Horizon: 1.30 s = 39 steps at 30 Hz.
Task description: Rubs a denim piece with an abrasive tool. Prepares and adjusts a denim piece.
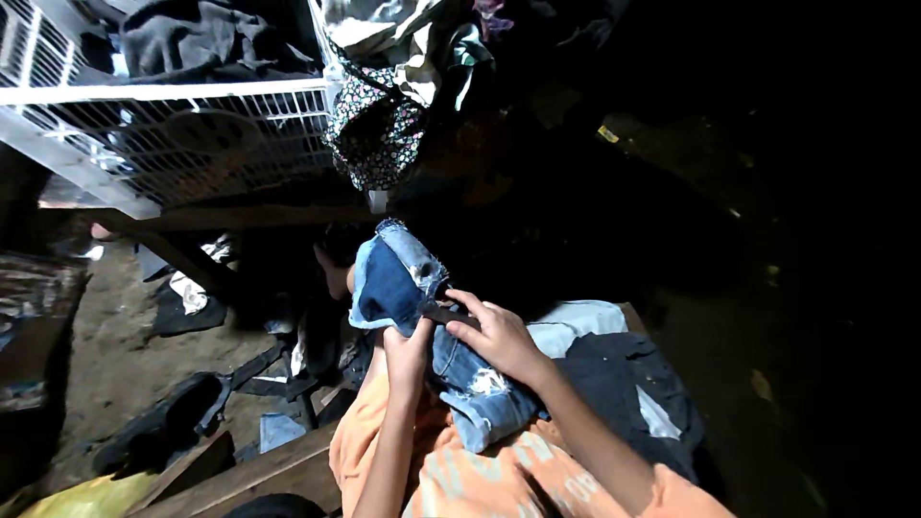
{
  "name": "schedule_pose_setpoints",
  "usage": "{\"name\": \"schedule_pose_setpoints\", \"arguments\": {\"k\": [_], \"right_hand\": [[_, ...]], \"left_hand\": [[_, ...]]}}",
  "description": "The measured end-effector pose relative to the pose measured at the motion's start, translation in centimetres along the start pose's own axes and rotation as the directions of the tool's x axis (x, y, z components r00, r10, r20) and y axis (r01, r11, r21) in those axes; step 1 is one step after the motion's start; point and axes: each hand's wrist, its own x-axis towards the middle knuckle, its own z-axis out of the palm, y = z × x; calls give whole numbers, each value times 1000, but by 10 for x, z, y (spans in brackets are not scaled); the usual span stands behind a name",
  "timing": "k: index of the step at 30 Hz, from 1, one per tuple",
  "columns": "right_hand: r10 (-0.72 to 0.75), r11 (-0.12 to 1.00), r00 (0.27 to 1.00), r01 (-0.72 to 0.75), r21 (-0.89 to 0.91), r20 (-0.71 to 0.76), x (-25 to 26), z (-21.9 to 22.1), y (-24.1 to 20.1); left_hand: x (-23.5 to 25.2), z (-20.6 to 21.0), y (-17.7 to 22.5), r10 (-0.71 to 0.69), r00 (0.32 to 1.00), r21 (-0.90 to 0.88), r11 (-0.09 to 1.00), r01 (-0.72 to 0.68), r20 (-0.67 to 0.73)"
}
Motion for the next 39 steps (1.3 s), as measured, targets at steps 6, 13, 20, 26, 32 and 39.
{"name": "schedule_pose_setpoints", "arguments": {"k": [6, 13, 20, 26, 32, 39], "right_hand": [[-74, 994, 997, 76, 76, -28, -2, 12, 9], [-321, 945, 802, 308, -111, -504, 7, 54, 21], [-81, 808, 969, 201, 553, -233, 19, 32, 20], [-192, 710, 971, 34, 704, 146, 26, -8, 25], [72, 737, 997, -49, 674, -7, 25, -3, 40], [-22, 853, 998, 52, 520, -63, 21, 12, 47]], "left_hand": [[-8, 0, 7, -98, 995, -87, 991, 100, 31], [-18, 8, 6, -25, 1000, -182, 983, 22, -11], [-6, 7, -12, 132, 991, 97, 986, -135, 34], [-5, -1, 7, -123, 991, -127, 983, 129, 54], [-7, -20, 22, -154, 977, -218, 958, 185, 150], [10, -30, 34, -230, 944, -422, 851, 313, 236]]}}
